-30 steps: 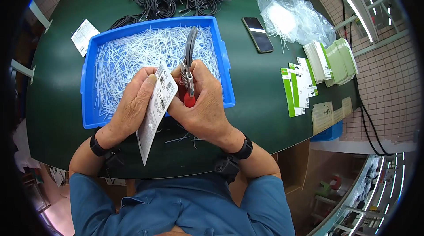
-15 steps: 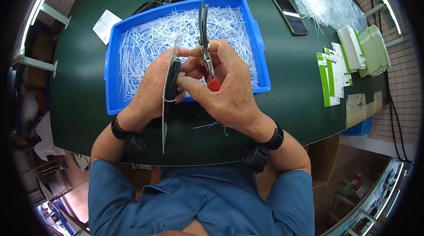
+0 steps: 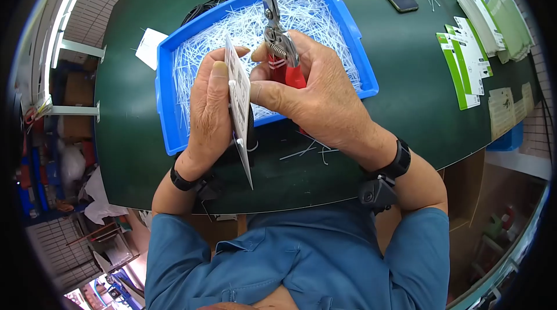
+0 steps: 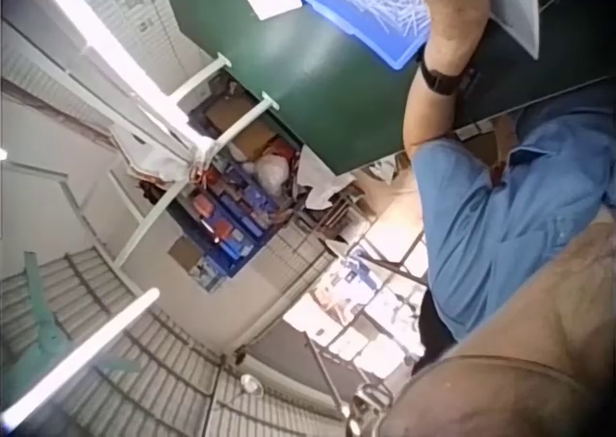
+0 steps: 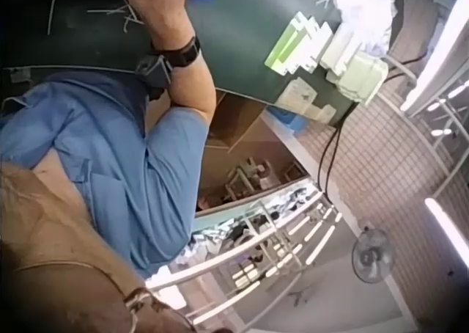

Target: The person trims plastic ties from USB-C cable packaging using shears, turning the packages over to cut from both sides. They place the trimmed packages into a cardboard box and move a tray of plastic scraps.

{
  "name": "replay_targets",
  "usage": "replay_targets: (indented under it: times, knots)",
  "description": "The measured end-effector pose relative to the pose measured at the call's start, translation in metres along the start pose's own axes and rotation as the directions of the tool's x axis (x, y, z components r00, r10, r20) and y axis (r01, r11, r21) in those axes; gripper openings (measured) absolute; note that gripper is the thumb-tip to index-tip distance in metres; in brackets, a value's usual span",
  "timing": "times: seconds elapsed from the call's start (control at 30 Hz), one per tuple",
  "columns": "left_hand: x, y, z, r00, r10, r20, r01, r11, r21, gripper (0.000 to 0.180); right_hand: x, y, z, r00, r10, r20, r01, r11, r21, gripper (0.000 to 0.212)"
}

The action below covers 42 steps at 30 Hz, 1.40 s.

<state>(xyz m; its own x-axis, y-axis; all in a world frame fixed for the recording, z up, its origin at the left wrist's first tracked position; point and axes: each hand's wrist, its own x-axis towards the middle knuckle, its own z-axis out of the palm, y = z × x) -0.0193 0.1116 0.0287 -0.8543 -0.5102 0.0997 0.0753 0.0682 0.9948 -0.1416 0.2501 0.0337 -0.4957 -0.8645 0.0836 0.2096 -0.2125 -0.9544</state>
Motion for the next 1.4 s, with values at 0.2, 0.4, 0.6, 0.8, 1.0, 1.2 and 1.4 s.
replay_targets:
  times: [0.2, 0.4, 0.6, 0.8, 1.0, 1.2, 1.4]
  knots:
    - [-0.003, -0.001, 0.0, 0.998, 0.061, -0.004, -0.061, 0.997, 0.043, 0.044, -0.008, -0.006, 0.007, 0.997, -0.078, -0.009, 0.077, 0.995, -0.064, 0.035]
    - [0.0, 0.007, -0.003, 0.999, -0.036, 0.04, 0.036, 0.999, 0.022, 0.043, -0.009, -0.016, 0.005, 0.996, -0.072, -0.046, 0.067, 0.993, -0.102, 0.028]
    - [0.015, 0.007, -0.029, 0.998, -0.063, -0.02, 0.06, 0.992, -0.11, 0.047, -0.003, -0.034, -0.02, 0.999, -0.05, 0.015, 0.044, 0.956, 0.289, 0.03]
    - [0.001, 0.035, -0.071, 1.0, -0.02, 0.023, 0.02, 1.0, 0.013, 0.05, 0.012, -0.013, -0.026, 0.989, -0.123, -0.076, 0.092, 0.941, -0.324, 0.034]
    - [-0.084, 0.046, -0.13, 0.97, -0.076, -0.23, 0.146, 0.941, 0.306, 0.051, 0.01, 0.004, -0.028, 0.965, -0.23, -0.123, 0.101, 0.764, -0.637, 0.035]
    - [-0.216, 0.043, -0.186, 0.817, -0.066, -0.573, 0.355, 0.84, 0.41, 0.049, 0.012, 0.017, -0.033, 0.978, -0.193, -0.076, 0.114, 0.807, -0.579, 0.036]
    - [-0.304, 0.028, -0.23, 0.563, 0.035, -0.826, 0.494, 0.787, 0.37, 0.046, 0.011, 0.02, -0.037, 0.986, -0.155, -0.067, 0.093, 0.829, -0.551, 0.037]
